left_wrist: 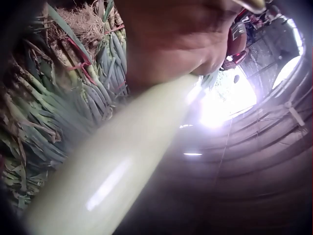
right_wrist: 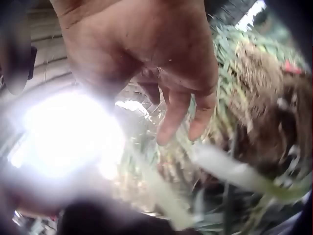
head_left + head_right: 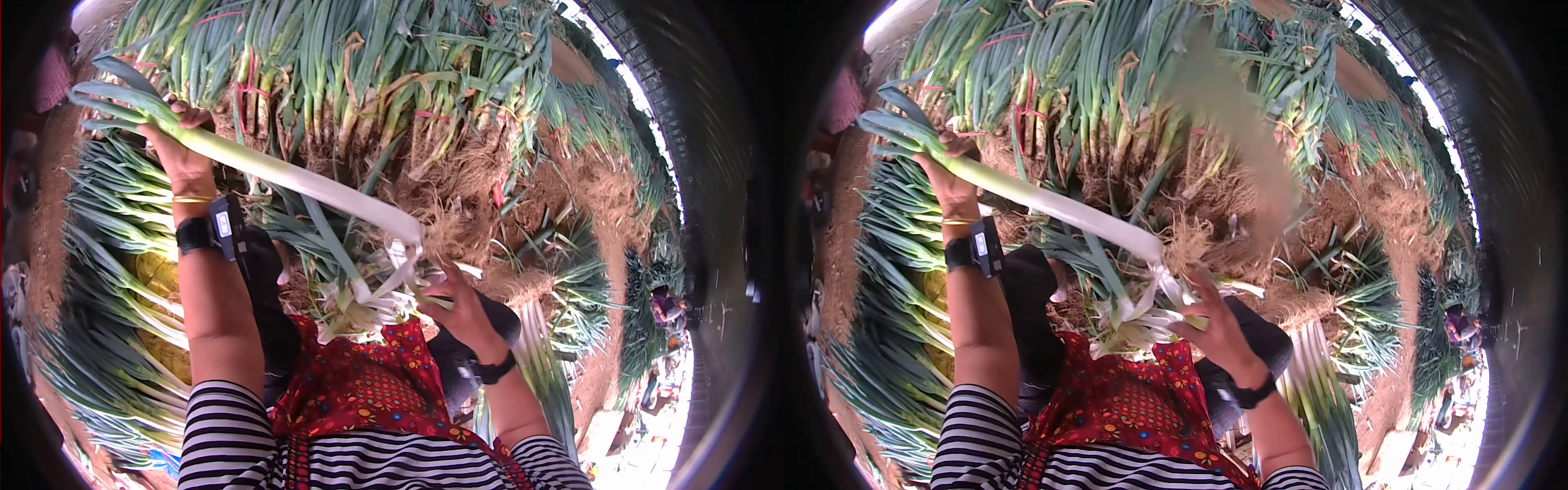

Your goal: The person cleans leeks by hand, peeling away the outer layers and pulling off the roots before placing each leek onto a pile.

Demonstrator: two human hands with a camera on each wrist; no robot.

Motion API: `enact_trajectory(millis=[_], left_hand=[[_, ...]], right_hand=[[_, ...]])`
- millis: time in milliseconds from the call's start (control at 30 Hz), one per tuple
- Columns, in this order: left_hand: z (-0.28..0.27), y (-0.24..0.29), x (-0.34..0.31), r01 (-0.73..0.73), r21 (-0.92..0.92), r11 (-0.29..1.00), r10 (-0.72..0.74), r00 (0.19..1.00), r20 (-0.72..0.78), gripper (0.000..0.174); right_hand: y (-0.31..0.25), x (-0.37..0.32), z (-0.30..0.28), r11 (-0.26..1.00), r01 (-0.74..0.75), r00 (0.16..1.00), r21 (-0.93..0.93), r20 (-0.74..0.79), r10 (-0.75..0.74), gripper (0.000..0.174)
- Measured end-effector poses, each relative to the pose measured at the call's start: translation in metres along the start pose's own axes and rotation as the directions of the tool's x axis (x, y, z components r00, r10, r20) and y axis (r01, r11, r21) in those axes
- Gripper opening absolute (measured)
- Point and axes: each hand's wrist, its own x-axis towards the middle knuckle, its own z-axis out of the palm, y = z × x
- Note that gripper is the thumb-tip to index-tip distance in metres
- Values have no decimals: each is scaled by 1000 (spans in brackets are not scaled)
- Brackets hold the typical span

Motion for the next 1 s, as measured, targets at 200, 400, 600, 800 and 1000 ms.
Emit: enact_trajectory(millis=[200, 400, 600, 800, 1000], left_hand=[[19, 3, -14, -17, -44, 999, 20, 998, 66, 61], [19, 56, -16, -184, 167, 969, 209, 967, -144, 59], [51, 49, -36, -265, 403, 876, 378, 897, -231, 56], [107, -13, -59, -185, 466, 865, 405, 806, -431, 47], [135, -35, -83, -155, 464, 872, 357, 850, -387, 40]], right_hand=[[-34, 34, 21, 973, 48, 997, 225, 49, -60, 17], [18, 1, -36, 850, -334, 892, -406, 155, 425, 29], [-40, 47, -47, 896, -49, 946, -441, -308, -99, 32], [-169, 101, 13, 563, 430, 780, -706, -24, -625, 51], [-147, 140, 26, 692, 432, 829, -579, -48, -558, 47]])
